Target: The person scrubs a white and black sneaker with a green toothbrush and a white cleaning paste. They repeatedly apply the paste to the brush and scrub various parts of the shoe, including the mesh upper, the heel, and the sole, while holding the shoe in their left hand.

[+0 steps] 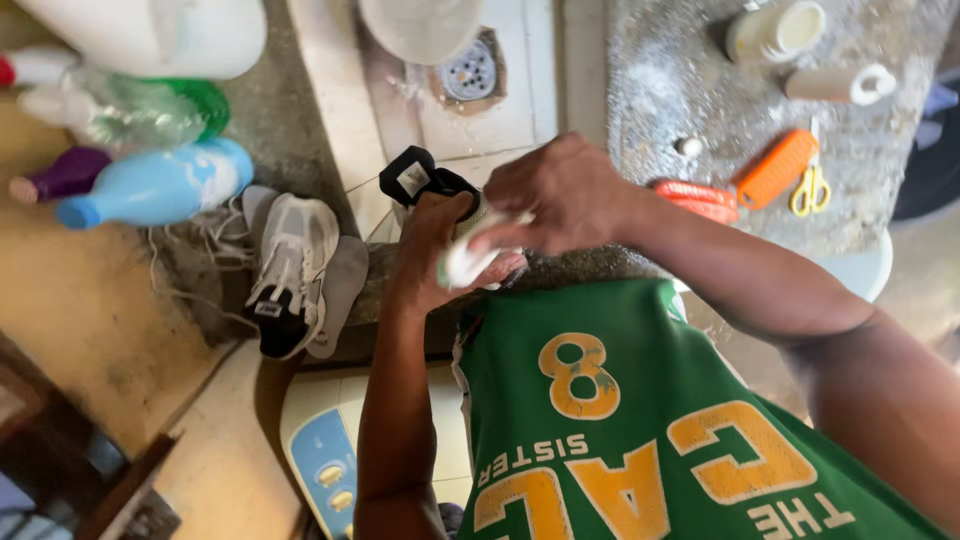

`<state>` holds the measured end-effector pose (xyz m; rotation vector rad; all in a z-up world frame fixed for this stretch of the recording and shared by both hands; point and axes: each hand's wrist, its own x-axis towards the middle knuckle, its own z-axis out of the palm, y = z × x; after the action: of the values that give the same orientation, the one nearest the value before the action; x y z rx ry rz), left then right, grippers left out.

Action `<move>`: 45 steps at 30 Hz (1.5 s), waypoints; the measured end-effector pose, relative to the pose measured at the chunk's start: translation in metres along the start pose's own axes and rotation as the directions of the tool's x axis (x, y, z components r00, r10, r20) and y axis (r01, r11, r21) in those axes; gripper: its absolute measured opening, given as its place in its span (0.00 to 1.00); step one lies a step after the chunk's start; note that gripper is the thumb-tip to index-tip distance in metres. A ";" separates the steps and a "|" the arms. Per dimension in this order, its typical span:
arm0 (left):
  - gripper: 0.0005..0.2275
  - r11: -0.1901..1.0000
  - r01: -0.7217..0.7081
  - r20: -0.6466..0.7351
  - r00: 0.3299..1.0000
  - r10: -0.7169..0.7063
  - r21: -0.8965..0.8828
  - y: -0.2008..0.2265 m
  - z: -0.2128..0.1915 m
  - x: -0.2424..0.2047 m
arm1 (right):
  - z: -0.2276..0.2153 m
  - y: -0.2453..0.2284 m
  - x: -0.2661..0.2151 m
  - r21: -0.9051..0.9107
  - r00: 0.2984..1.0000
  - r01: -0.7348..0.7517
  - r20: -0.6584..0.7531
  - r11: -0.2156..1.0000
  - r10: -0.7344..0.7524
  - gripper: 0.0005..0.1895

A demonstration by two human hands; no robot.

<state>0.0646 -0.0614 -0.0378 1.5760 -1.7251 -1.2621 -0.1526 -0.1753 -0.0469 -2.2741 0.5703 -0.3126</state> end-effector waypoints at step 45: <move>0.35 0.950 0.185 0.038 0.983 -0.181 -0.253 -0.020 0.030 -0.024 | 0.037 -0.003 -0.145 0.411 0.779 -0.565 -0.019 0.716 0.626 0.23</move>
<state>0.0551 -0.0273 -0.0632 1.6023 -1.3817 -1.5214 -0.2641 -0.0798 -0.0773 -1.5794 1.1839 -0.2473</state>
